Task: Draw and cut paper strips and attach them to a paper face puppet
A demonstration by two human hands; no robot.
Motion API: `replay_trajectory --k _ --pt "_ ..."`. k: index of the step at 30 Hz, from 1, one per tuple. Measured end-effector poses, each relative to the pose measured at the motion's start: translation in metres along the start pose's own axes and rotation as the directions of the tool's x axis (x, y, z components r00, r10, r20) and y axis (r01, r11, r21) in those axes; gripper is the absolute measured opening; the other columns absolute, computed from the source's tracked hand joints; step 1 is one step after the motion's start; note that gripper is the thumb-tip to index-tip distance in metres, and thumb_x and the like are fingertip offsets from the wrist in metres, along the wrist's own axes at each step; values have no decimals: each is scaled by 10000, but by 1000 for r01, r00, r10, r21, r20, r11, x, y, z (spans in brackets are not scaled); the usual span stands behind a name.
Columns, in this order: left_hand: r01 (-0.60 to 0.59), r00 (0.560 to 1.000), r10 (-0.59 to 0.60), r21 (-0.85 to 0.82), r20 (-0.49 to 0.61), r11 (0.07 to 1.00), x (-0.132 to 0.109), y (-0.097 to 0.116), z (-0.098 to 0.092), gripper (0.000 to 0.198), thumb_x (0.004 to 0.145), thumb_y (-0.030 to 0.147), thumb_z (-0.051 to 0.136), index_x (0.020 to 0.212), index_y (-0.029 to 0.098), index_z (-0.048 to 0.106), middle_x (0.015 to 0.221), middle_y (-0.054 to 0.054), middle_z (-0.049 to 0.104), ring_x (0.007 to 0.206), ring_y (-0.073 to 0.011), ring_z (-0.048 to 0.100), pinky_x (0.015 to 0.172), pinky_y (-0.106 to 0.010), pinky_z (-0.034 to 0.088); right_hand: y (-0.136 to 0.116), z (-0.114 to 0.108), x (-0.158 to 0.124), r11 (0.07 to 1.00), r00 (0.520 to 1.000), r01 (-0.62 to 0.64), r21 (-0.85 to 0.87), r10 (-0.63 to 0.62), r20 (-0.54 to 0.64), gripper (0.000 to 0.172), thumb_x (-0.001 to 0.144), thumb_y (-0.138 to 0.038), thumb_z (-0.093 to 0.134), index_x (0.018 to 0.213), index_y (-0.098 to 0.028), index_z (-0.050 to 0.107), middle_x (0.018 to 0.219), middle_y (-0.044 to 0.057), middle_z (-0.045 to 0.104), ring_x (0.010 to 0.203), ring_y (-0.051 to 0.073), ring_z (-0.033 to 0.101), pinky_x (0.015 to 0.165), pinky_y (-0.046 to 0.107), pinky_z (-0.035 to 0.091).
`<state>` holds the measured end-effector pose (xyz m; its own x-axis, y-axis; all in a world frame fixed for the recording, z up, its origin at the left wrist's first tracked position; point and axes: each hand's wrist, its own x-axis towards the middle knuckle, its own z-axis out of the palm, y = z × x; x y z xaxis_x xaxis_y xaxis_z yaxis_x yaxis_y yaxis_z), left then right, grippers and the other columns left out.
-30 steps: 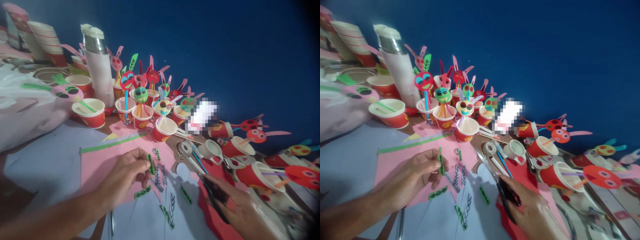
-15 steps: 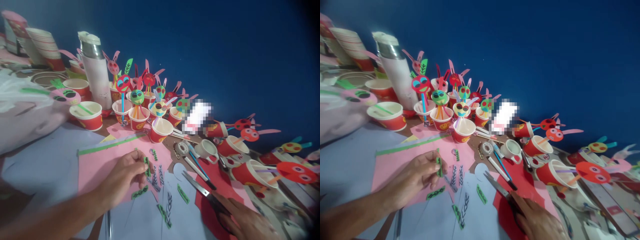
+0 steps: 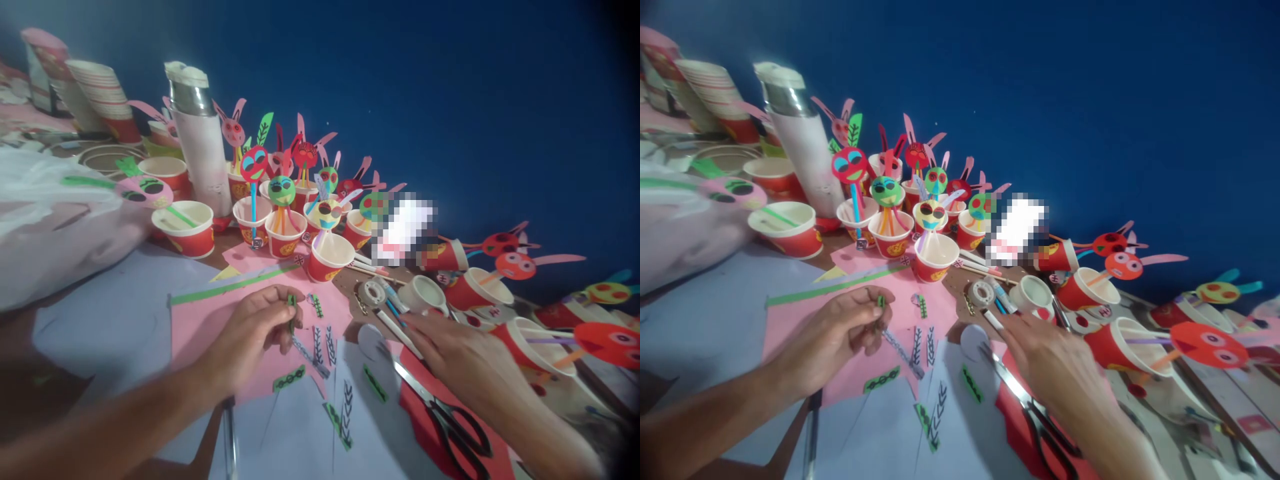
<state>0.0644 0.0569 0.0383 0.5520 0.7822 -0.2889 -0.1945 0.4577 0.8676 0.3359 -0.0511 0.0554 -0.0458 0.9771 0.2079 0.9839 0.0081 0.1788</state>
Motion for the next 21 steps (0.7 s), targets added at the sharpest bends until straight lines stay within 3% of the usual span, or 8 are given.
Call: replay_trajectory --k 3,6,12,17,21 --pt "0 1000 0 18 1 1000 1 0 1 57 777 174 522 811 158 565 671 21 553 475 -59 447 481 -198 368 -17 12 48 997 995 72 -8 -71 74 271 908 -244 416 900 -266 686 821 33 661 694 166 607 563 254 395" --pt "-26 999 26 -17 29 1000 1 2 -1 67 773 158 501 768 161 567 625 26 534 464 -60 431 464 -196 334 -28 27 73 992 988 129 -12 -128 90 251 905 -281 450 857 -249 694 866 55 622 845 197 575 710 293 416" --pt "15 996 9 -280 86 960 4 6 -7 64 720 135 489 682 164 531 548 29 475 473 -71 390 453 -189 319 -32 38 75 990 986 140 3 -140 96 193 862 -283 511 879 -225 695 896 83 592 899 243 517 748 350 405" --pt "80 994 -50 -349 93 934 6 4 -7 48 717 157 490 689 170 526 566 8 537 475 -99 468 449 -209 362 -22 47 74 988 985 146 43 -150 91 232 874 -258 479 761 -202 674 859 75 576 874 223 519 745 328 407" --pt "106 993 -75 -413 91 905 7 18 -10 131 767 164 446 660 157 522 551 15 535 372 -62 418 380 -181 292 -15 56 69 981 988 148 125 -151 12 248 877 -283 466 777 -199 677 836 72 577 872 230 529 778 339 413"
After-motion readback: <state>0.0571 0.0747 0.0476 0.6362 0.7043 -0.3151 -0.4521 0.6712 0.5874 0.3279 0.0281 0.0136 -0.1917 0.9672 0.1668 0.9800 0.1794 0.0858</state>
